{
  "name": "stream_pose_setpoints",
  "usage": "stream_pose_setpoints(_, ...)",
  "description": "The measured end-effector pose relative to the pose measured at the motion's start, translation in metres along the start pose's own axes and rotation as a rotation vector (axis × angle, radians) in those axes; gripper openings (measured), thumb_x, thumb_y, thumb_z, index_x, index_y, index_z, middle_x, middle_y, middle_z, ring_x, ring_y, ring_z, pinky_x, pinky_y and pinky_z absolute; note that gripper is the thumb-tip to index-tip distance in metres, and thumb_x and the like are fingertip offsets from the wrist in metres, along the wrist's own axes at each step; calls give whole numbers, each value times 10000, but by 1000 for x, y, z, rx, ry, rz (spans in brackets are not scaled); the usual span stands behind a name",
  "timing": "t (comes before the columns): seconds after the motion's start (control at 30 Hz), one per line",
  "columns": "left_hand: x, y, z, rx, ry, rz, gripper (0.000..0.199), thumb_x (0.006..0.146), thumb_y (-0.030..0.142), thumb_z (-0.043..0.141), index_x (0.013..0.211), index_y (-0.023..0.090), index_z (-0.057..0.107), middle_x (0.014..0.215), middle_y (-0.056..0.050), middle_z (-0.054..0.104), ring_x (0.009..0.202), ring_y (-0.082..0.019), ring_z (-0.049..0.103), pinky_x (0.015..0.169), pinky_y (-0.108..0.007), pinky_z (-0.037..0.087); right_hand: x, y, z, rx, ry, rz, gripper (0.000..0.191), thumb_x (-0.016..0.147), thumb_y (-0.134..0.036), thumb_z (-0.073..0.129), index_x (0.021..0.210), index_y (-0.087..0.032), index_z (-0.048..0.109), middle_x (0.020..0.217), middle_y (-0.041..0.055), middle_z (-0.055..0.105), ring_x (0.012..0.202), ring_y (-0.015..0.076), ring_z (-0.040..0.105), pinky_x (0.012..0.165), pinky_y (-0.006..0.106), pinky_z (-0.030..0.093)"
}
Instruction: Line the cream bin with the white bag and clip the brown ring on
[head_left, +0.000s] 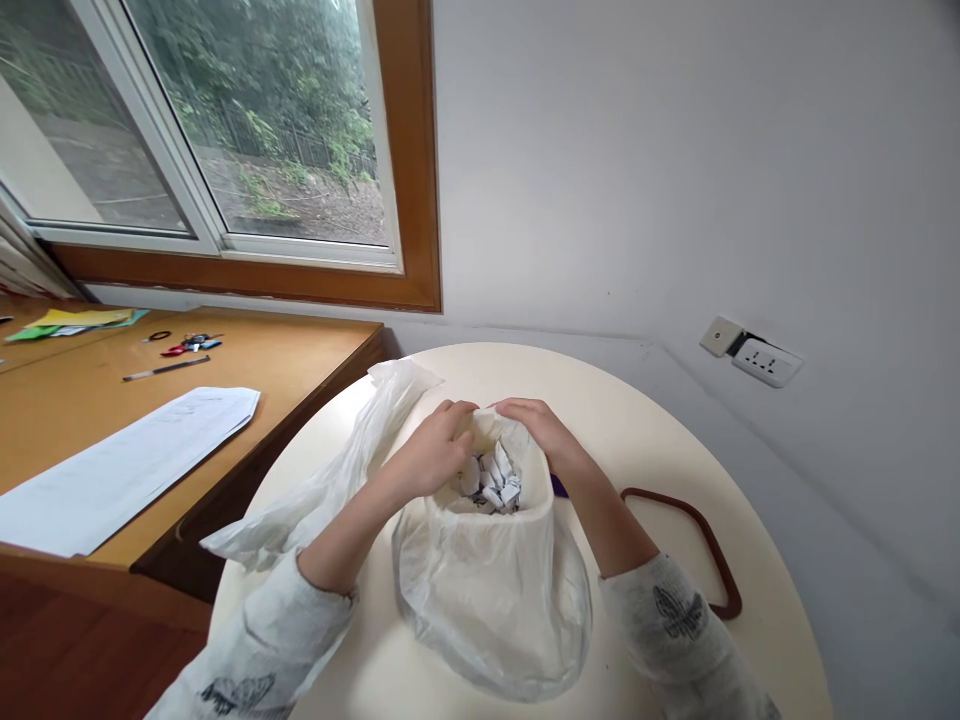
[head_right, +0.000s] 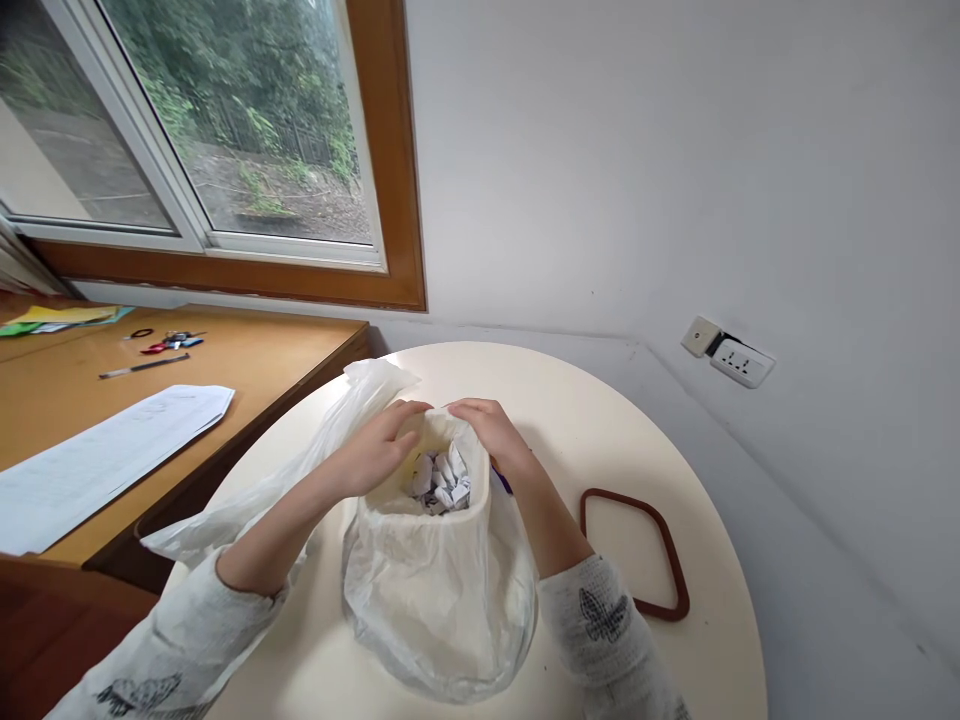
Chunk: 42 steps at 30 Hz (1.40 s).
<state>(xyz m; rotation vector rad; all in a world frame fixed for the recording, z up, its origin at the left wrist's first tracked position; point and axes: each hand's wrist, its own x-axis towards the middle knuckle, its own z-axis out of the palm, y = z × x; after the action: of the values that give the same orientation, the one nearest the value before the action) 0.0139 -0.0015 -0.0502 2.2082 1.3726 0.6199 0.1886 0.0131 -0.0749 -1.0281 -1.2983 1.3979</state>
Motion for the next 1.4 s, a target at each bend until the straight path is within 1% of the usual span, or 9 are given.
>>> stream_pose_setpoints(0.13,4,0,0,81,-10,-15,354,809,244,344,1121,152,485,1137,-118,557,1065,-256,526,870,-358,421,-3,16,-5,92,169,-4,226,712,-397,541,648,-181,550,610,-38,542,566,111,472,557,232,381)
stream_pose_setpoints(0.33,5,4,2,200,-55,-53,127,814,260,359,853,178,447,865,-97,577,760,-231,575,656,-331,421,-19,35,-8,-92,291,-173,271,787,-422,448,679,-187,529,666,-24,538,615,117,456,575,230,377)
stream_pose_setpoints(0.43,5,7,3,224,-64,-59,105,811,272,382,853,184,423,875,-95,558,747,-224,565,638,-325,407,-25,40,-4,-140,347,-278,260,803,-411,440,808,-189,575,790,14,606,709,148,527,620,248,417)
stream_pose_setpoints(0.57,4,9,4,236,-75,-60,135,812,303,395,874,184,415,912,-101,547,770,-232,566,639,-326,405,-31,43,-5,-254,417,-285,320,824,-413,439,999,-193,591,875,57,644,807,186,586,676,279,458)
stream_pose_setpoints(0.8,4,9,3,245,-78,-56,245,830,355,386,996,179,430,1006,-124,542,833,-250,573,649,-328,408,-44,41,-29,-671,468,-402,319,886,-339,360,1040,-206,606,1011,68,667,859,191,619,759,306,447)
stream_pose_setpoints(1.03,4,10,4,284,-88,-74,258,837,401,388,959,177,431,963,-125,552,763,-250,576,612,-333,406,-60,30,-48,-1015,243,-328,308,876,-254,344,1017,-218,615,835,45,687,659,177,596,618,284,399)
stream_pose_setpoints(1.17,5,10,4,338,-97,-98,233,829,355,399,944,154,433,891,-126,560,697,-239,570,563,-324,394,-71,13,-48,-1108,51,-260,293,851,-201,333,793,-213,620,609,3,598,515,130,468,522,249,317)
stream_pose_setpoints(1.3,6,13,4,365,-98,-112,214,818,294,418,930,117,462,869,-142,581,695,-233,580,535,-302,394,-81,-5,-51,-1143,-83,-183,260,783,-130,363,584,-193,519,495,-39,441,477,93,329,459,228,220)
stream_pose_setpoints(1.4,6,16,4,404,-104,-123,233,819,283,427,927,87,492,865,-160,601,688,-231,596,538,-294,396,-86,-15,-53,-1165,-90,-147,199,755,-125,416,651,-202,568,522,-46,456,492,93,356,466,223,243)
